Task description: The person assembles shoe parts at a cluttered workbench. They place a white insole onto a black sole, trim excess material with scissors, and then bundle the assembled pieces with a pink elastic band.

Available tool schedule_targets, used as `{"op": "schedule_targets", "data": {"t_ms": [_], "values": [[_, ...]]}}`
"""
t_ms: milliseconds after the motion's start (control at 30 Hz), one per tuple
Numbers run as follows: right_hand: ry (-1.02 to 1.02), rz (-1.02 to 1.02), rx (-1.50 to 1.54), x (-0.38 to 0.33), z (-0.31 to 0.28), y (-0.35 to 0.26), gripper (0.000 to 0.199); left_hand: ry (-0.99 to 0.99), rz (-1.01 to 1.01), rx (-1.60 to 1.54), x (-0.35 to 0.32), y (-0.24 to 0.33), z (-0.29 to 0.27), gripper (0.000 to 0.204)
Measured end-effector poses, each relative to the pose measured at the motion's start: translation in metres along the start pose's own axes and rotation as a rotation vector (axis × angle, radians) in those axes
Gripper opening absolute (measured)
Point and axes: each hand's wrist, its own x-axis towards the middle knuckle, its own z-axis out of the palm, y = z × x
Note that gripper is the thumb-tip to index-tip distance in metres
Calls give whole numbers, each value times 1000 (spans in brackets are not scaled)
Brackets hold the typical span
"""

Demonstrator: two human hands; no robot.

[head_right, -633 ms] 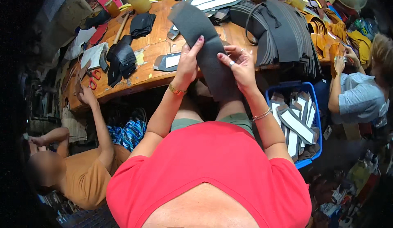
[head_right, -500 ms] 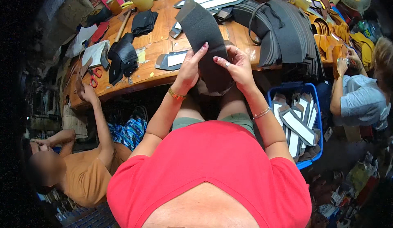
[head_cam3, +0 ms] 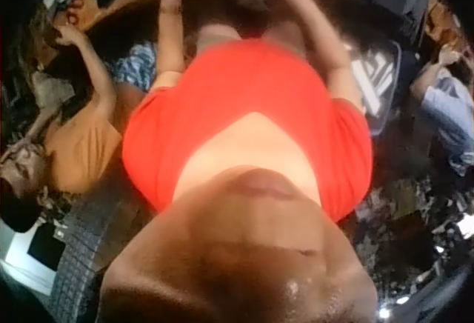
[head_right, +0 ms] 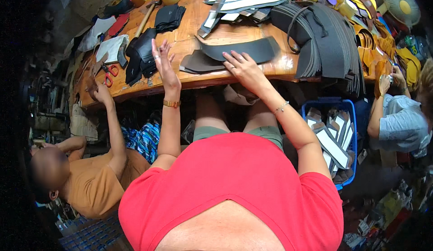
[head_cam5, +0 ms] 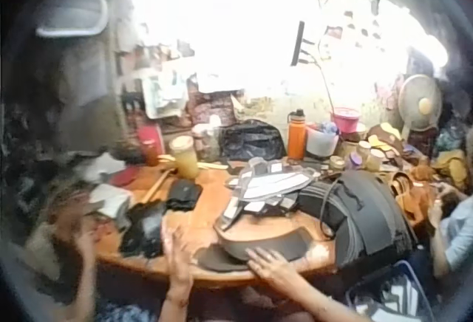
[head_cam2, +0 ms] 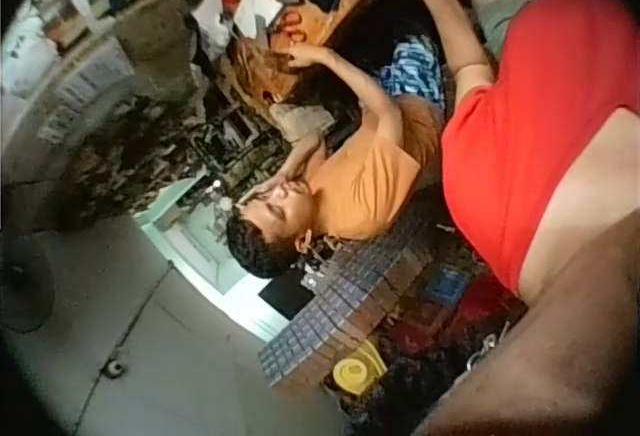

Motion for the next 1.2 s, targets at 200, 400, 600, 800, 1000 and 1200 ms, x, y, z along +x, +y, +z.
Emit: {"op": "schedule_targets", "data": {"t_ms": [200, 400, 600, 800, 1000, 1200], "values": [[56, 139, 434, -1, -18, -6, 34, -147, 226, 434, -5, -25, -23, 56], [155, 315, 345, 21, -23, 21, 50, -379, 192, 781, -13, -29, -22, 70], [-32, 380, 788, 28, -1, 46, 54, -199, 292, 925, -20, -25, -19, 104], [385, 445, 858, 34, -11, 52, 52, -228, 232, 929, -23, -35, -25, 82], [666, 554, 847, 33, -54, 72, 52, -239, 368, 1006, -20, -29, -23, 37], [574, 435, 598, 34, -92, 69, 55, -170, 91, 89, -3, 6, -34, 14]]}}
